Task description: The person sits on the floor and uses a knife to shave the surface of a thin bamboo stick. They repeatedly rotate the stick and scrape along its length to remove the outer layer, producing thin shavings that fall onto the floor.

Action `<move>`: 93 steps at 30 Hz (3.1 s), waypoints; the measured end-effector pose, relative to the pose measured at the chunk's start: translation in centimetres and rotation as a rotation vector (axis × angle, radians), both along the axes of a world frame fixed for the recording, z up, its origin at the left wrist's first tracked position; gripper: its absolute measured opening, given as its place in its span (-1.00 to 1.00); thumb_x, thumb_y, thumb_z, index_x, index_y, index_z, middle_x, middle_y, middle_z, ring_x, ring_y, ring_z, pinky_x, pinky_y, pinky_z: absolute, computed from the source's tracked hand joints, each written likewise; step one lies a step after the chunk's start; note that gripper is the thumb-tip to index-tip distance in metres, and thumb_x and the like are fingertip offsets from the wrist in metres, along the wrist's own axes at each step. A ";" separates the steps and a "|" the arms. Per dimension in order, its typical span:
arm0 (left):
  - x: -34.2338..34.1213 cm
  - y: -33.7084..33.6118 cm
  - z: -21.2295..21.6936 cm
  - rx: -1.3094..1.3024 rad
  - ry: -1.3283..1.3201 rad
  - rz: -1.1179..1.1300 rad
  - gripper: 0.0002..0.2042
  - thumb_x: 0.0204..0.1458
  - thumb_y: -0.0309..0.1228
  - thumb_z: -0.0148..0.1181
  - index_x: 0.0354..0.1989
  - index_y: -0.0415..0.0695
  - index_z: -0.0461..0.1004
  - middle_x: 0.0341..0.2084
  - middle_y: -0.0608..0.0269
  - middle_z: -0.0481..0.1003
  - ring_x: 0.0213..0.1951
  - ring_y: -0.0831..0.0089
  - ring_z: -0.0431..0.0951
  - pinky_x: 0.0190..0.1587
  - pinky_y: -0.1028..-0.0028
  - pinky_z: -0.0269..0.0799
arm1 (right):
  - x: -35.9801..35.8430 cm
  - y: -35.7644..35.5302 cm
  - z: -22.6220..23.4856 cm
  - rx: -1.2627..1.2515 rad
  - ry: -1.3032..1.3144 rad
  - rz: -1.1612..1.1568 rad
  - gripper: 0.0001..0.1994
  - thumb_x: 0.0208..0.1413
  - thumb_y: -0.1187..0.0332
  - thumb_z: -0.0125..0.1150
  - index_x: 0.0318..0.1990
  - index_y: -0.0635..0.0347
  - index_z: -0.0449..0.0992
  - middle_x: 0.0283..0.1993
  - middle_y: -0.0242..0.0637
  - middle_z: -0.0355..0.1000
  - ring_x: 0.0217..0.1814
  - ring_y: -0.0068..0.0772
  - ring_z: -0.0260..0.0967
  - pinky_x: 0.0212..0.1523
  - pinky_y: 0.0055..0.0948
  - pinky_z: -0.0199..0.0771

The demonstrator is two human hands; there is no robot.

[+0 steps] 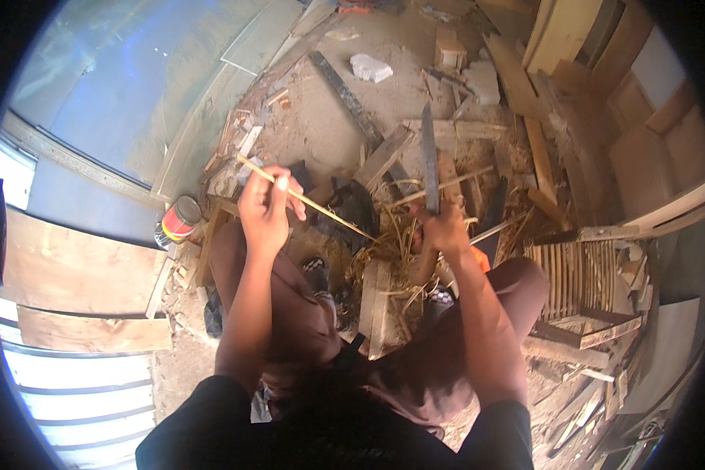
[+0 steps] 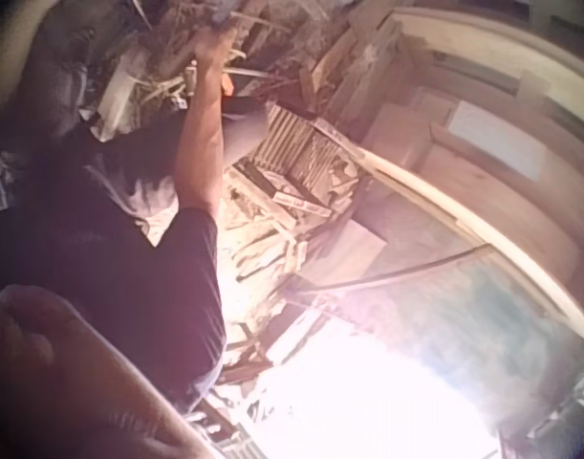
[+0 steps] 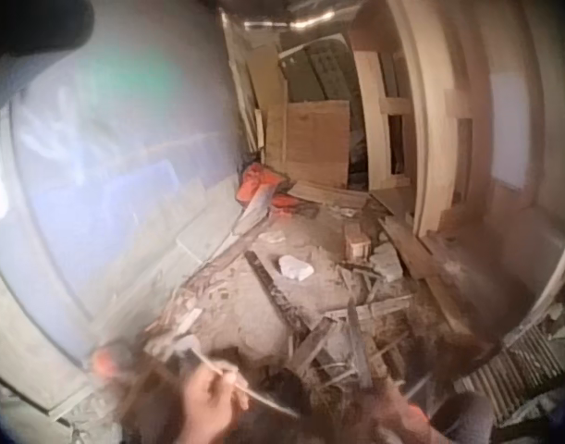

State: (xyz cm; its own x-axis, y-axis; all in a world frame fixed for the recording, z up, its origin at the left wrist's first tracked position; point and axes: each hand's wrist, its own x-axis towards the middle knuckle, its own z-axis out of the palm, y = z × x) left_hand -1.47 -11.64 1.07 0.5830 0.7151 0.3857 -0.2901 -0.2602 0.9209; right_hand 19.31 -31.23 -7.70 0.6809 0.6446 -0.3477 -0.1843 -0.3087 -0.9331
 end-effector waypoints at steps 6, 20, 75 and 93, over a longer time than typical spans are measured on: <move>-5.8 -3.5 -2.8 0.070 0.045 -0.097 -0.84 0.35 -0.45 -0.01 -0.20 -0.33 0.37 -0.37 0.01 0.53 -0.52 0.47 0.57 -0.45 0.52 0.55 | -0.8 -2.0 1.3 0.010 0.000 0.015 -0.71 0.20 0.35 0.25 -0.07 0.46 0.56 -0.39 -0.24 0.56 -0.62 -0.49 0.36 -0.61 -0.43 0.33; -8.1 -6.3 -6.0 0.057 0.245 -0.125 -0.77 0.37 -0.43 -0.09 0.00 -0.37 0.36 -0.18 0.01 0.57 -0.41 0.40 0.64 -0.34 0.45 0.64 | -1.6 -3.1 1.2 -0.003 0.012 0.083 -0.75 0.17 0.36 0.26 -0.16 0.44 0.55 -0.45 -0.31 0.48 -0.63 -0.56 0.36 -0.60 -0.49 0.40; -11.2 -11.5 -6.8 -0.289 -0.004 0.016 -0.50 0.15 0.26 -0.09 -0.37 0.03 0.26 -0.54 0.29 0.25 -0.40 0.44 0.21 -0.38 0.44 0.25 | -20.8 -6.9 -8.2 -0.076 0.075 0.228 -0.59 0.37 0.42 -0.02 0.34 0.05 0.38 -0.40 -0.30 0.46 -0.43 -0.55 0.30 -0.32 -0.42 0.41; -9.7 -10.8 -6.3 -0.201 -0.002 -0.067 -0.48 0.18 0.24 -0.11 -0.39 -0.03 0.23 -0.57 0.33 0.19 -0.45 0.48 0.14 -0.41 0.48 0.20 | -20.3 -4.9 -6.6 0.197 0.123 0.258 -0.58 0.43 0.33 -0.05 0.38 0.17 0.29 -0.30 -0.44 0.28 -0.25 -0.66 0.19 -0.18 -0.57 0.28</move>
State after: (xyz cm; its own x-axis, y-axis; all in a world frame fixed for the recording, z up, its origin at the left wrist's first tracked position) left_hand -11.20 -22.40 -5.25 0.6312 0.7374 0.2403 -0.3026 -0.0512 0.9518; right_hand -1.03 -36.10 -14.29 0.4472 0.8529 -0.2693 -0.2385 -0.1765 -0.9550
